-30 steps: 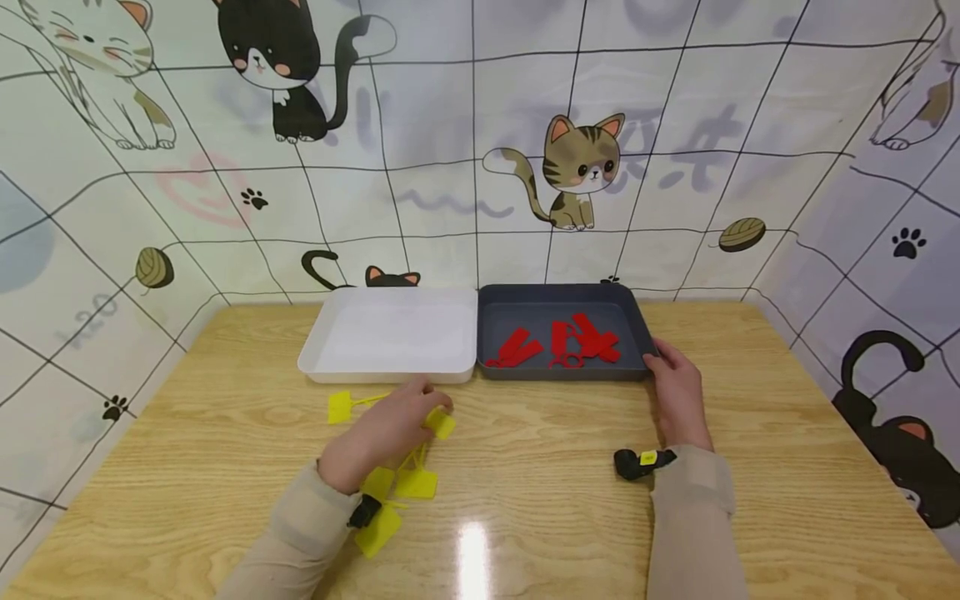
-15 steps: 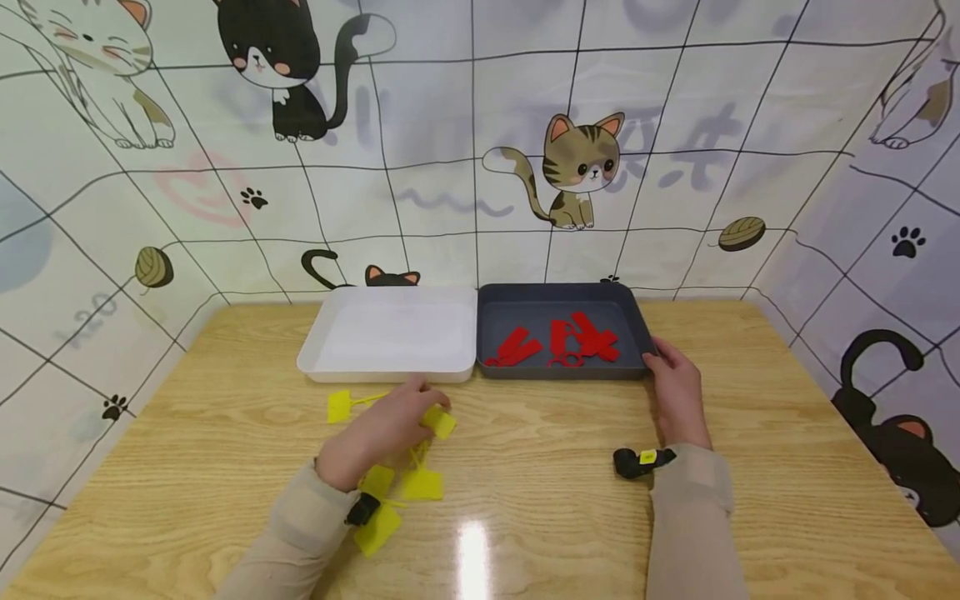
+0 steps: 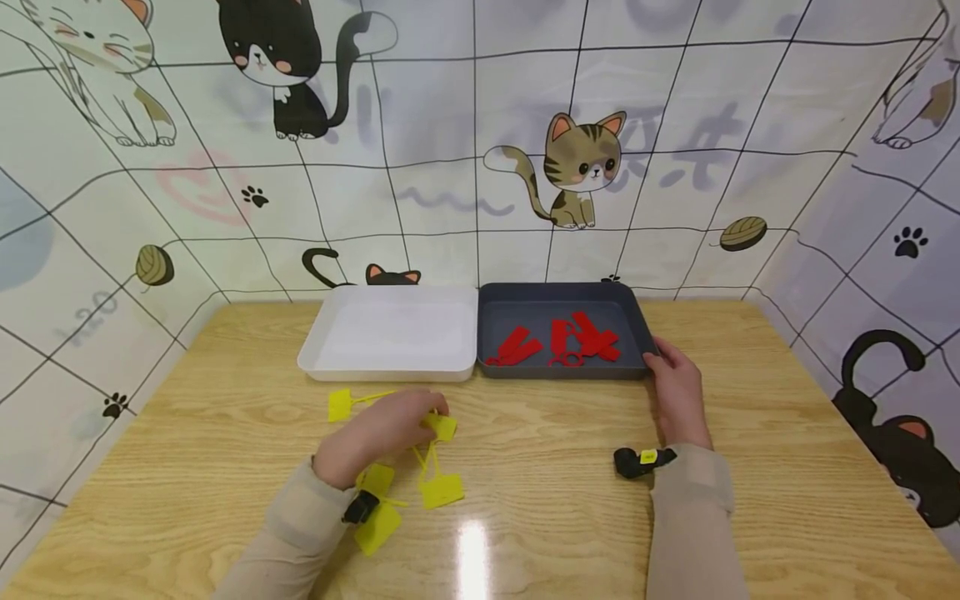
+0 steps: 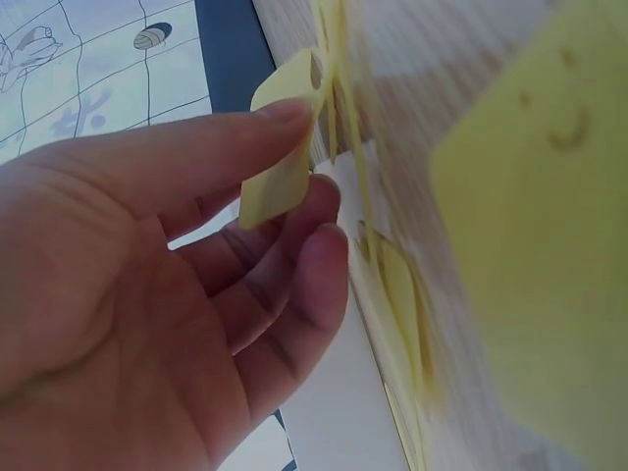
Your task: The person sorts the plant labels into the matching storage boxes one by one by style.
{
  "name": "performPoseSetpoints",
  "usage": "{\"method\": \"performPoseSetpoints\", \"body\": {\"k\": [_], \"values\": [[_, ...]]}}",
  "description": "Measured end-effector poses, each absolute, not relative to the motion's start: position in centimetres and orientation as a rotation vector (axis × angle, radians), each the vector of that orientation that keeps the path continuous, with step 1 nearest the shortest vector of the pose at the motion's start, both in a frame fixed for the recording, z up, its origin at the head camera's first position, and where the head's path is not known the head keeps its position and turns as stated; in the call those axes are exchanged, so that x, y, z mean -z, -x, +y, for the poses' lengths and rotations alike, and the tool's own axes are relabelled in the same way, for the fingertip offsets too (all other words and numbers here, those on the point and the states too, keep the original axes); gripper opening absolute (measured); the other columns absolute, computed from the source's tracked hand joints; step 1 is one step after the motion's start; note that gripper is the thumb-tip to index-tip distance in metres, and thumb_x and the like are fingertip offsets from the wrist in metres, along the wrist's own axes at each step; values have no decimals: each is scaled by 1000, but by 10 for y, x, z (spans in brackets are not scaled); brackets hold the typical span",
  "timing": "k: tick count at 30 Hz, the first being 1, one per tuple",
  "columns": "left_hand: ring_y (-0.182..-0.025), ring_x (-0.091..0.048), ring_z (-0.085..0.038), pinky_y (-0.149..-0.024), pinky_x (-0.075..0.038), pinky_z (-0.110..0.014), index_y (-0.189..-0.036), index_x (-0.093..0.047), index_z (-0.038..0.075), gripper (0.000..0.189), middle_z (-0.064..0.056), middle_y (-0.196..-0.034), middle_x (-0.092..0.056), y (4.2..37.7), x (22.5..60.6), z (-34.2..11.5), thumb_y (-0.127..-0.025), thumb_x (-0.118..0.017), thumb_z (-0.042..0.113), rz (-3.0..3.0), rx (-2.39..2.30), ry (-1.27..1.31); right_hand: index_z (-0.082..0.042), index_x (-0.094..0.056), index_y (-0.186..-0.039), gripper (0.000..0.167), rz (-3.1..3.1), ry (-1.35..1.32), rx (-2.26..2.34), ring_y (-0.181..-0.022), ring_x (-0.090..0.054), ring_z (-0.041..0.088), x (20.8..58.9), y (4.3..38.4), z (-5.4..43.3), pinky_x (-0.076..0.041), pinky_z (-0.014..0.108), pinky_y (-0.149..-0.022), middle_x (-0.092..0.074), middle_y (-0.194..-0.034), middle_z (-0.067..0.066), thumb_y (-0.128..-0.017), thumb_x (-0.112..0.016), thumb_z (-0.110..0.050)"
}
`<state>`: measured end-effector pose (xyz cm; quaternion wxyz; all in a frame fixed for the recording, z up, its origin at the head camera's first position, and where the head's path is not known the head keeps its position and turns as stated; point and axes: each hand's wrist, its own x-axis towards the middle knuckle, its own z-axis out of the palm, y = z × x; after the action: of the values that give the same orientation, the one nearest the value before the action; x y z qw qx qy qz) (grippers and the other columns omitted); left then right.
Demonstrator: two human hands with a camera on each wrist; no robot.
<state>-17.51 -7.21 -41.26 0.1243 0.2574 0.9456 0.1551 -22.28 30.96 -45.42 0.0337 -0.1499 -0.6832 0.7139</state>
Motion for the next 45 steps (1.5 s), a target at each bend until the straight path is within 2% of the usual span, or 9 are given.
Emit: {"method": "performPoseSetpoints", "body": {"k": [7,13,16,20,27,35,39,45], "values": [[-73,-48,-11,-67,-41,-23,-104,-59,16,21,6,-95,-59,175,413,-73,-84,-60,10,2712,-473,-745,-12,-26,-141,56,-2119,462,-2188,-131,-20,15,455,222,311,-20,25,-104,-13,-148,5,-92,-48,-27],[-77,-49,-11,-69,-40,-24,-112,-56,19,26,7,-102,-57,176,408,-77,-86,-56,12,2676,-537,-714,-12,-25,-142,56,-2115,443,-2196,-132,-19,16,455,222,311,-19,25,-104,-12,-148,5,-92,-47,-27],[-70,-48,-11,-63,-41,-24,-110,-55,21,26,6,-95,-56,178,405,-79,-87,-55,11,2662,-566,-716,-12,-25,-142,56,-2113,446,-2198,-132,-19,16,455,223,312,-19,25,-104,-12,-148,5,-92,-47,-27],[-63,-46,-12,-57,-40,-24,-99,-55,22,16,7,-86,-54,181,403,-83,-87,-53,11,2678,-599,-748,-12,-26,-141,55,-2109,454,-2189,-131,-21,16,455,224,311,-20,24,-104,-13,-148,5,-93,-47,-26],[-80,-49,-11,-73,-42,-26,-98,-62,19,13,9,-96,-58,184,397,-90,-88,-55,15,2713,-705,-793,-12,-27,-141,55,-2108,446,-2177,-131,-22,15,456,224,311,-21,24,-104,-15,-147,5,-92,-48,-26],[-65,-48,-10,-62,-42,-25,-90,-66,18,9,12,-76,-56,189,393,-102,-87,-59,23,2792,-744,-765,-11,-27,-141,54,-2102,438,-2185,-130,-22,15,455,222,311,-21,24,-103,-16,-147,6,-93,-48,-25],[-66,-48,-10,-62,-42,-25,-90,-69,17,12,10,-79,-60,191,392,-109,-86,-59,24,2859,-812,-690,-11,-28,-141,55,-2104,435,-2183,-130,-23,15,456,222,311,-21,23,-103,-16,-147,6,-92,-49,-26],[-71,-52,-8,-65,-44,-26,-99,-69,17,18,8,-90,-63,194,388,-121,-88,-57,24,2925,-955,-620,-12,-28,-141,55,-2107,441,-2175,-130,-23,15,456,222,311,-21,23,-103,-16,-147,6,-92,-48,-26]]}}
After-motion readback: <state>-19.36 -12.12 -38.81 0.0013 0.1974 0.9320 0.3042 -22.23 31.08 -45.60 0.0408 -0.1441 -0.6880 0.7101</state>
